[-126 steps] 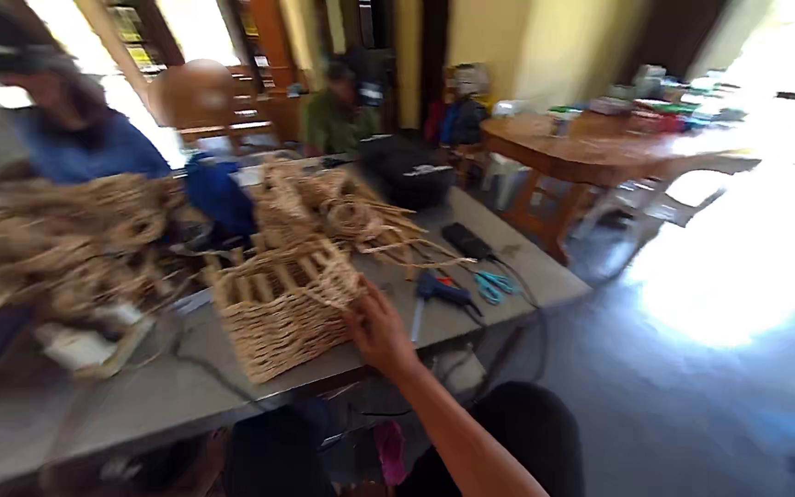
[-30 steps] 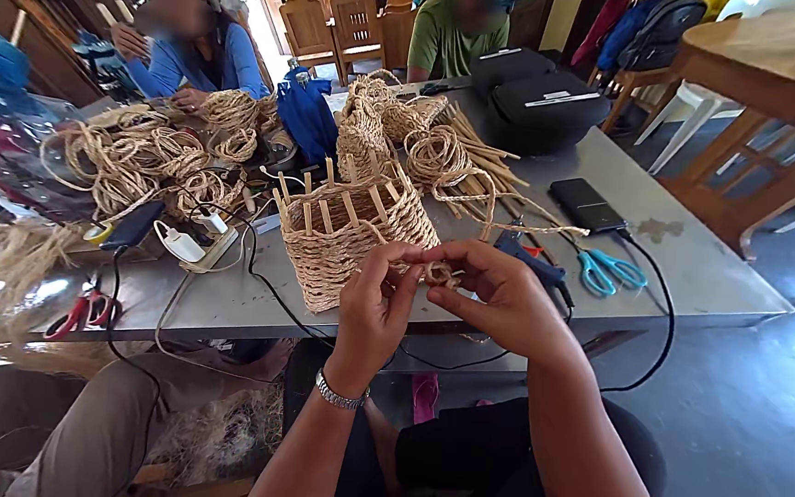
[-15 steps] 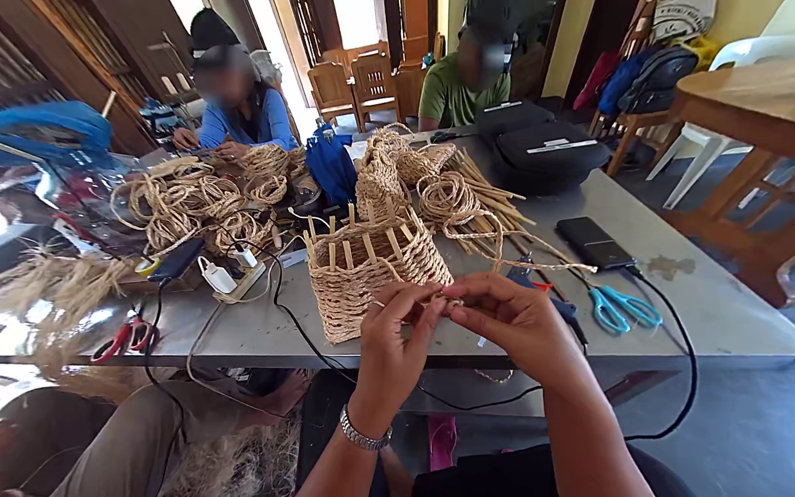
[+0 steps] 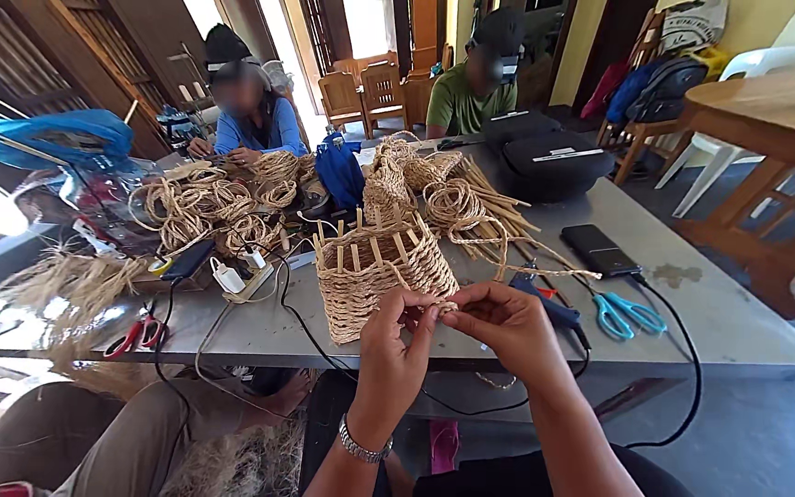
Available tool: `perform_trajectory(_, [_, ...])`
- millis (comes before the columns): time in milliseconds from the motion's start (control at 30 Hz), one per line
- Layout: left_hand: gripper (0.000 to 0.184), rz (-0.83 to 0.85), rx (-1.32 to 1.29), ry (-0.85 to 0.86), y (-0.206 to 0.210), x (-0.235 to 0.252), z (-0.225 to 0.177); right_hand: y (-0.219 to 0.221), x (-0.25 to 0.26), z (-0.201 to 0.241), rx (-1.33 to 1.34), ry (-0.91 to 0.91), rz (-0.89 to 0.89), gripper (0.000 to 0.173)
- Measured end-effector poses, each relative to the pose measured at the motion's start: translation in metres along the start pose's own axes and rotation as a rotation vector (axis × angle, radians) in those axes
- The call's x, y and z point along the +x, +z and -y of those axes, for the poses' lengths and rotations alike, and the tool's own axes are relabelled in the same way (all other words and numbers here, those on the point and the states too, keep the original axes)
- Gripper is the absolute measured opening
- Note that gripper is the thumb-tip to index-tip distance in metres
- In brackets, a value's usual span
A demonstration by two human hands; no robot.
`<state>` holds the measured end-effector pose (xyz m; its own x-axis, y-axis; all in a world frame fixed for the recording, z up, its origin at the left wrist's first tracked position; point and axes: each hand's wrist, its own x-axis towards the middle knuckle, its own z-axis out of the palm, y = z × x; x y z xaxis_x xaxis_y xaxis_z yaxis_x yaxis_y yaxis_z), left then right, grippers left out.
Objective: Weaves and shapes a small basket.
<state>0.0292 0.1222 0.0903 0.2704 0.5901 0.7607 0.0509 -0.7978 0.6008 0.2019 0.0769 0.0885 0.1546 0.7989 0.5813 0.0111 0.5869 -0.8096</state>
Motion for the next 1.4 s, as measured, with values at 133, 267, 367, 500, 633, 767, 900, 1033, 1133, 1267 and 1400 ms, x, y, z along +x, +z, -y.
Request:
perform_trajectory(133, [0.012,-0.090,0.093,0.051,0.003,-0.004,-0.003,0.005,0.001,-0.007,0.003,-0.038,-0.024,0.018])
perform_trajectory(267, [0.015,-0.149,0.096,0.101,0.009,-0.005,-0.005,0.011,-0.002,-0.006,-0.089,-0.103,-0.078,0.017])
perform_trajectory(367, [0.023,-0.155,0.092,0.104,0.012,-0.007,-0.006,0.017,-0.005,-0.006,-0.200,-0.178,-0.140,0.017])
perform_trajectory(500, [0.030,-0.121,0.108,0.100,0.016,-0.011,-0.009,0.021,-0.005,-0.010,-0.371,-0.325,-0.200,0.009])
perform_trajectory(633, [0.027,-0.118,0.072,0.075,0.021,-0.013,-0.009,0.030,-0.006,-0.012,-0.562,-0.458,-0.217,0.010])
perform_trajectory(767, [0.020,-0.100,-0.052,0.010,0.021,-0.017,-0.011,0.032,-0.006,-0.014,-0.503,-0.425,-0.165,0.013])
perform_trajectory(900, [0.029,-0.068,-0.220,-0.070,0.019,-0.029,-0.010,0.023,-0.006,0.000,-0.186,-0.092,0.036,0.029])
perform_trajectory(1033, [0.048,-0.033,-0.358,-0.128,0.022,-0.048,-0.008,-0.001,-0.003,0.001,-0.010,0.017,0.224,0.015])
perform_trajectory(1133, [0.038,-0.027,-0.309,-0.068,0.027,-0.068,-0.007,-0.011,-0.001,-0.003,0.153,0.056,0.337,0.026])
perform_trajectory(1267, [0.010,-0.011,-0.100,0.128,0.029,-0.083,-0.002,-0.005,0.001,0.002,0.371,0.286,0.256,0.024])
perform_trajectory(1400, [0.008,0.089,-0.025,0.174,0.035,-0.100,0.009,0.006,0.002,0.003,0.266,0.357,0.258,0.026])
